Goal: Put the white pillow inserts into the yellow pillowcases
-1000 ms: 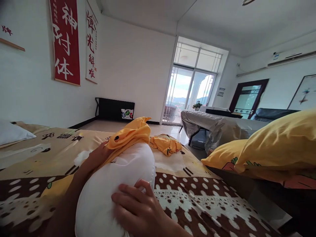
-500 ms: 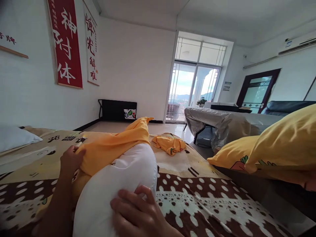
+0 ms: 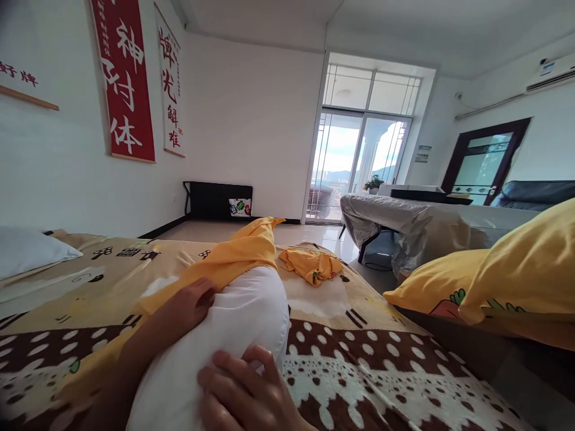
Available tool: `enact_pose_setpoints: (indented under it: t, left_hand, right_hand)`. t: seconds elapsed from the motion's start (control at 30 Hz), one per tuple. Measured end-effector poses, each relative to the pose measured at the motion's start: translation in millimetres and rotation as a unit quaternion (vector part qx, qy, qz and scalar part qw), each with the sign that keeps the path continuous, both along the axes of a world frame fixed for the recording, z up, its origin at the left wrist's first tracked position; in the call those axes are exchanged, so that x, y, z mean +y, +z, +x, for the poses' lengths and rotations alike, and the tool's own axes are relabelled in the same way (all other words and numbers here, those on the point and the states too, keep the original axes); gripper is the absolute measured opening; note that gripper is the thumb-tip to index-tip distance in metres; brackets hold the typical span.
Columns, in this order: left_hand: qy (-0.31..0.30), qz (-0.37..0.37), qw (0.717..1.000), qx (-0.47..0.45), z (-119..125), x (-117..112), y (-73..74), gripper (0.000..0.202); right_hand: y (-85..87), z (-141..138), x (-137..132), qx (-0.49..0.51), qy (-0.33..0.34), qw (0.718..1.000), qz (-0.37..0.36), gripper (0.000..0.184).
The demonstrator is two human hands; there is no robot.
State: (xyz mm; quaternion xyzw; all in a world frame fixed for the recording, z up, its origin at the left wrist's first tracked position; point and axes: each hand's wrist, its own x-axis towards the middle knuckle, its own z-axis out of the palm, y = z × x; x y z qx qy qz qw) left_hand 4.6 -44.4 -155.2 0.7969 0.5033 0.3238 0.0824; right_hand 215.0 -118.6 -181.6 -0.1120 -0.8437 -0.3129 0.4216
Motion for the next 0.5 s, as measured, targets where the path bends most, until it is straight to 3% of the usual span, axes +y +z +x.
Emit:
enact_pose_setpoints:
  t: [0.13,0.23,0.3,0.4,0.5]
  left_hand:
    - [0.067,-0.03,0.997,-0.024,6,13,-6.9,0.009]
    - [0.036,-0.064,0.997,-0.034,5,18,-6.7,0.015]
    - [0.017,-0.074,0.996,-0.037,5,21,-6.9,0.019]
    - [0.021,-0.083,0.996,-0.032,6,26,-10.1,0.021]
    - [0.019,-0.079,0.996,-0.027,10,31,-16.0,0.022]
  right_hand:
    - [8.5,5,-2,-0.028,-0.017,0.999,-0.029,0.023]
    - [21.6,14,-2,-0.08,-0.041,0.992,-0.086,0.024]
    - [26.3,22,6,-0.094,-0.051,0.988,-0.115,0.033]
    - [21.8,36,29,-0.042,-0.084,0.984,-0.149,0.058]
    - [9.7,45,48,0.011,-0.086,0.982,-0.167,0.06]
